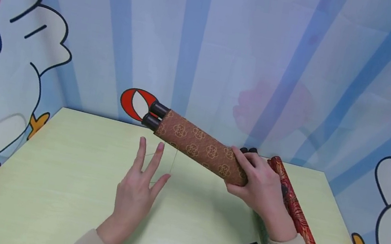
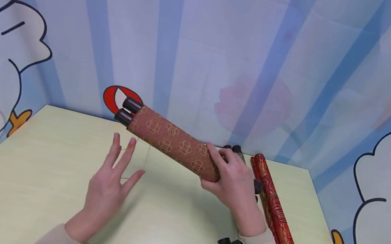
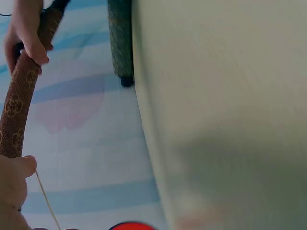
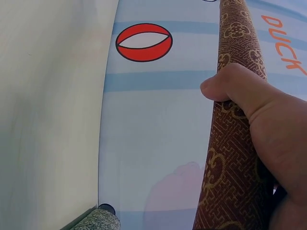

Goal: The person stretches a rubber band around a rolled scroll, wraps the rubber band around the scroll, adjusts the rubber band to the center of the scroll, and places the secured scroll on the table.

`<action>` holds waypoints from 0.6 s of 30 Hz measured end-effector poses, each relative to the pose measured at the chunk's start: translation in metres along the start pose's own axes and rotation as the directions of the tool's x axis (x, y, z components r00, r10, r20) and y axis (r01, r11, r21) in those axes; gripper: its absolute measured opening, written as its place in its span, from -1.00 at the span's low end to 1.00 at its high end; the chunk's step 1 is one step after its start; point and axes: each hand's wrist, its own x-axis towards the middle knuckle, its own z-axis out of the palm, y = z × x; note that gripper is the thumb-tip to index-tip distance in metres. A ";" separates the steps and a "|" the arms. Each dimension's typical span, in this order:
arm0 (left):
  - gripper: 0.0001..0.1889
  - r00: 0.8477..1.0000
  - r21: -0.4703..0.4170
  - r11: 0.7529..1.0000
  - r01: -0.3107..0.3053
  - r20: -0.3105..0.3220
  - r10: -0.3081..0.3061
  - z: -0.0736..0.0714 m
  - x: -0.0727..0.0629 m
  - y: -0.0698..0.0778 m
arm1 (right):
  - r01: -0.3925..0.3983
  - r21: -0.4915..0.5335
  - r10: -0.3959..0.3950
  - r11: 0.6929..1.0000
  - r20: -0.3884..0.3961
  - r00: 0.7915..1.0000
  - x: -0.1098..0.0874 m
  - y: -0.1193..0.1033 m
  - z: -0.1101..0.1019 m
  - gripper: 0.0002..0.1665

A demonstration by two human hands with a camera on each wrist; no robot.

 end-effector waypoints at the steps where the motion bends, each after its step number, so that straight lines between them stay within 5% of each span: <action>1: 0.02 0.998 0.045 0.998 -0.054 -0.033 0.056 -0.002 0.002 -0.003 | -0.002 -0.001 0.002 1.000 0.004 1.000 0.000 0.000 0.000 0.07; 7: -0.17 0.942 0.241 0.934 -0.264 -0.145 0.304 -0.013 0.024 -0.019 | -0.009 0.006 0.009 1.000 0.013 1.000 -0.002 -0.004 0.002 0.08; 15: -0.48 0.806 0.360 0.824 -0.438 -0.249 0.537 -0.021 0.048 -0.039 | 0.040 0.018 -0.040 0.999 -0.008 0.999 -0.003 -0.011 0.008 0.09; 18: -0.47 0.772 0.365 0.800 -0.475 -0.263 0.578 -0.023 0.053 -0.043 | 0.051 0.021 -0.051 0.998 -0.007 0.999 -0.004 -0.014 0.010 0.09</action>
